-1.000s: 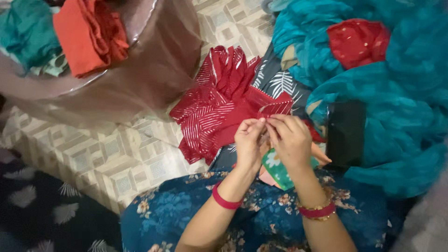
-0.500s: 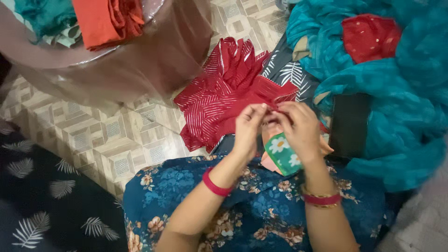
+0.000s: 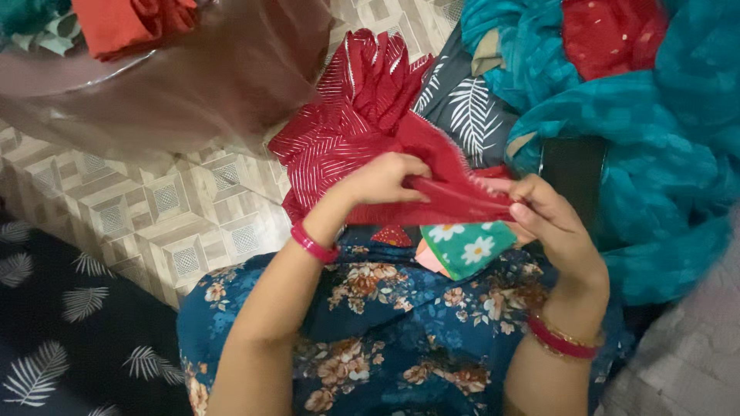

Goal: The person sits on the floor and folds a red patterned cloth by hand, smoothing and aligning the edges. The person then picks up a dark blue patterned cloth and begins to fold it as well.

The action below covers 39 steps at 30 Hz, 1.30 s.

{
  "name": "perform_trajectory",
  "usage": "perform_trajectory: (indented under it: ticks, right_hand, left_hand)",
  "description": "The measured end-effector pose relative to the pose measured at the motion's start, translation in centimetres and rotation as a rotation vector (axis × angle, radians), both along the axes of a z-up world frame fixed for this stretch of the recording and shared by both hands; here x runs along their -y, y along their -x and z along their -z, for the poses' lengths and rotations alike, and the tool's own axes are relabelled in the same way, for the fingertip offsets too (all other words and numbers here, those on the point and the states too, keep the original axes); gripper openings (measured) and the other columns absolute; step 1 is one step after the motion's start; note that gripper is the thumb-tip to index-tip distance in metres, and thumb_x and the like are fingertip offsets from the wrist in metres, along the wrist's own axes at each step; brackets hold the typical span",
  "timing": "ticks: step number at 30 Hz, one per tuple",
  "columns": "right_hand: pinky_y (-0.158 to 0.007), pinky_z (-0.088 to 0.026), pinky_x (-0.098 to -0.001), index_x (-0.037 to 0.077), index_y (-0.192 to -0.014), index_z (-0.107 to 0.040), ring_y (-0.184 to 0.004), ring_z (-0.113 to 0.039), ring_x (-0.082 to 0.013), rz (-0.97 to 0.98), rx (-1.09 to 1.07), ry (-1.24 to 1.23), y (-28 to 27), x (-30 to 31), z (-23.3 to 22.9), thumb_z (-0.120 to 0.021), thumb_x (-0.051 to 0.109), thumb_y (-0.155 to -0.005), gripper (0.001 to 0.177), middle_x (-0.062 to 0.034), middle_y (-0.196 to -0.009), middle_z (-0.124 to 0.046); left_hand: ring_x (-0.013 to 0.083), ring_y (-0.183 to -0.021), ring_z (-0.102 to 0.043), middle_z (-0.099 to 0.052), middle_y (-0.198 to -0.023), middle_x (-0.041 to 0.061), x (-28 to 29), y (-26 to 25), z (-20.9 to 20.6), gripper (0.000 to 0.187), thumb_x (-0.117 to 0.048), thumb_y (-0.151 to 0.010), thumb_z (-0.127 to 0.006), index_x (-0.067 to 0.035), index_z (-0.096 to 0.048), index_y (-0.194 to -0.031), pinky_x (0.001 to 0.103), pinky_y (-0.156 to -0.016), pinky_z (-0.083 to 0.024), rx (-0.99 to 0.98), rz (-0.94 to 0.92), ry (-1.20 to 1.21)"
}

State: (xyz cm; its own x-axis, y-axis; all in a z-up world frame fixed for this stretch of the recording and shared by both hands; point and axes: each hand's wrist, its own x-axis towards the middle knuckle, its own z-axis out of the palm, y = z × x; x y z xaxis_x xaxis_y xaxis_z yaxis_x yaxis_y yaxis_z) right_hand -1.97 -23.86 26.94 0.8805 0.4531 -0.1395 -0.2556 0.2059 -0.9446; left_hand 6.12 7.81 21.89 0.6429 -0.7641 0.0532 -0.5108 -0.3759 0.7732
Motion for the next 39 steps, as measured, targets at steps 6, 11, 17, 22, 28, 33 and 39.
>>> perform_trajectory:
  ticks: [6,11,17,22,28,33,39]
  right_hand:
    - [-0.08,-0.04,-0.02,0.008,-0.101,-0.05,-0.097,-0.06,-0.0081,-0.066,0.139,-0.015,0.0,0.1,-1.7,-0.051,0.016,-0.108,0.01,-0.0332,-0.141,-0.063]
    - [-0.09,-0.044,-0.0277,0.01,-0.095,-0.049,-0.109,-0.062,-0.0156,-0.082,0.174,0.05,-0.3,-0.3,-2.3,-0.052,0.019,-0.107,0.016,-0.0285,-0.121,-0.069]
    - [-0.101,-0.041,-0.0314,0.009,-0.096,-0.048,-0.104,-0.057,-0.0158,-0.059,0.284,0.061,-0.5,-0.2,-1.4,-0.052,0.021,-0.11,0.019,-0.0306,-0.129,-0.07]
    - [-0.065,-0.039,-0.0203,0.007,-0.097,-0.051,-0.079,-0.054,-0.0072,0.0,0.077,-0.016,-0.8,0.3,-0.1,-0.054,0.018,-0.106,0.015,-0.0309,-0.114,-0.068]
    - [-0.055,-0.039,-0.0206,0.008,-0.106,-0.052,-0.057,-0.042,-0.0013,0.14,0.012,-0.117,-0.7,-0.2,0.5,-0.05,0.015,-0.106,0.007,-0.0251,-0.122,-0.069]
    - [-0.081,-0.054,-0.033,0.007,-0.12,-0.064,-0.092,-0.071,-0.0155,0.192,0.353,0.593,-2.2,-2.3,1.6,-0.053,0.012,-0.11,0.016,-0.0134,-0.11,-0.076]
    - [-0.08,-0.052,-0.0426,0.008,-0.117,-0.062,-0.093,-0.069,-0.0293,0.176,0.368,1.163,-2.4,-4.5,5.2,-0.058,0.017,-0.105,0.016,-0.0163,-0.104,-0.074]
  left_hand:
    - [0.0309,-0.082,-0.07,-0.071,-0.091,0.014,-4.2,-3.5,0.3,0.029,-0.02,-0.073,-0.085,-0.004,-0.072,-0.094,0.04,-0.074,-0.055,-0.04,-0.009,-0.227]
    - [0.0315,-0.087,-0.071,-0.073,-0.093,0.014,-3.9,-6.0,0.7,0.021,-0.013,-0.078,-0.083,-0.006,-0.072,-0.096,0.041,-0.076,-0.055,0.06,-0.042,-0.158]
    - [0.0339,-0.087,-0.071,-0.073,-0.091,0.014,1.2,-8.7,3.2,0.042,-0.008,-0.074,-0.081,-0.009,-0.07,-0.115,0.045,-0.075,-0.054,0.047,-0.068,-0.266]
    - [0.0363,-0.091,-0.07,-0.074,-0.094,0.014,2.0,-10.6,8.0,0.037,-0.01,-0.067,-0.084,-0.014,-0.075,-0.102,0.047,-0.077,-0.054,0.081,0.046,-0.462]
    - [0.0366,-0.094,-0.071,-0.074,-0.097,0.015,-2.3,-9.6,11.1,0.028,-0.006,-0.074,-0.077,-0.01,-0.074,-0.102,0.047,-0.08,-0.056,0.077,-0.054,-0.511]
    - [0.0394,-0.119,-0.061,-0.059,-0.139,0.022,1.5,-6.8,2.6,0.056,-0.009,-0.091,-0.055,-0.017,-0.054,-0.146,0.058,-0.098,-0.046,0.588,-0.301,-0.564]
    - [0.028,-0.151,-0.047,-0.043,-0.161,0.013,15.2,-1.7,-13.1,0.051,-0.02,-0.1,-0.063,-0.021,-0.052,-0.15,0.05,-0.121,-0.044,0.81,-0.104,-0.098]
